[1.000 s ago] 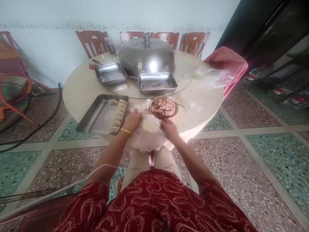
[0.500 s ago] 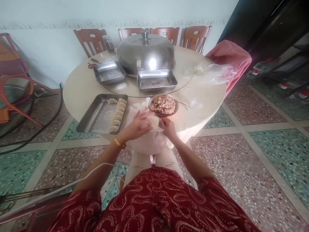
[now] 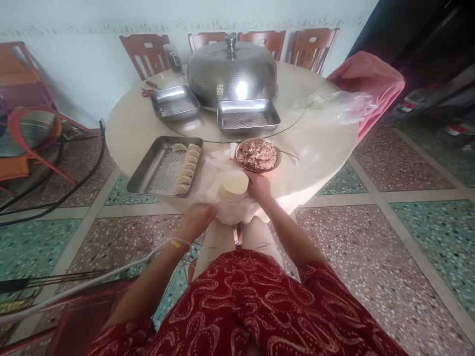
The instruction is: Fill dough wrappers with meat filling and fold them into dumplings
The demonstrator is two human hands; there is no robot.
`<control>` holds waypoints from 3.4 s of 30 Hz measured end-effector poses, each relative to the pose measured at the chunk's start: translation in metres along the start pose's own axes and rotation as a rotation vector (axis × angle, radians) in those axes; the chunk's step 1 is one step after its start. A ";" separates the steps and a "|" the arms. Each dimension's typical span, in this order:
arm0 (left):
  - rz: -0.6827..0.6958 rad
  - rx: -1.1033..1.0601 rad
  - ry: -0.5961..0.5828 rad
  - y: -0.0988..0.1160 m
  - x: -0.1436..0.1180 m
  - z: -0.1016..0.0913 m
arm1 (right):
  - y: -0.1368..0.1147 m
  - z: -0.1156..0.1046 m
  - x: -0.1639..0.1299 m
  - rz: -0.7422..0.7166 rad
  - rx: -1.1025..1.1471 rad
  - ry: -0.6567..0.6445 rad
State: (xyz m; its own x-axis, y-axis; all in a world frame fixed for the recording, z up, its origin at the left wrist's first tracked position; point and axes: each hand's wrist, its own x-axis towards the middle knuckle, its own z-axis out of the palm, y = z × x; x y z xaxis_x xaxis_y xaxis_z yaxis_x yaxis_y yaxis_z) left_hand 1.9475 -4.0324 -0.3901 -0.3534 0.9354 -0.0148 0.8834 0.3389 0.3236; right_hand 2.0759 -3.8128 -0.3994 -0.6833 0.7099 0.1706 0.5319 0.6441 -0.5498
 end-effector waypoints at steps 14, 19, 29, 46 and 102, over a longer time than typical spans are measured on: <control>-0.018 -0.157 0.239 0.042 0.098 -0.012 | 0.013 0.006 -0.009 -0.213 -0.104 -0.009; -0.160 -0.031 0.195 0.017 0.110 -0.012 | 0.015 0.004 -0.009 -0.213 -0.182 -0.037; -0.045 0.133 0.227 0.021 0.047 -0.018 | 0.026 -0.015 -0.035 -0.306 -0.183 0.002; -0.087 -0.272 -0.026 0.035 0.145 -0.041 | 0.034 0.036 -0.102 -0.941 -0.049 0.016; 0.205 0.243 -0.072 0.091 0.083 -0.051 | 0.034 -0.011 -0.086 -0.392 0.182 0.447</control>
State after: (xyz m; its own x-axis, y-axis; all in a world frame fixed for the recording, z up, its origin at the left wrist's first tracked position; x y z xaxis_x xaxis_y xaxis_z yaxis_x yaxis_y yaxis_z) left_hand 1.9836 -3.9291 -0.3139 -0.1455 0.9885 -0.0420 0.9847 0.1488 0.0912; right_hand 2.1581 -3.8488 -0.4242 -0.5144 0.5062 0.6922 0.1625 0.8501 -0.5009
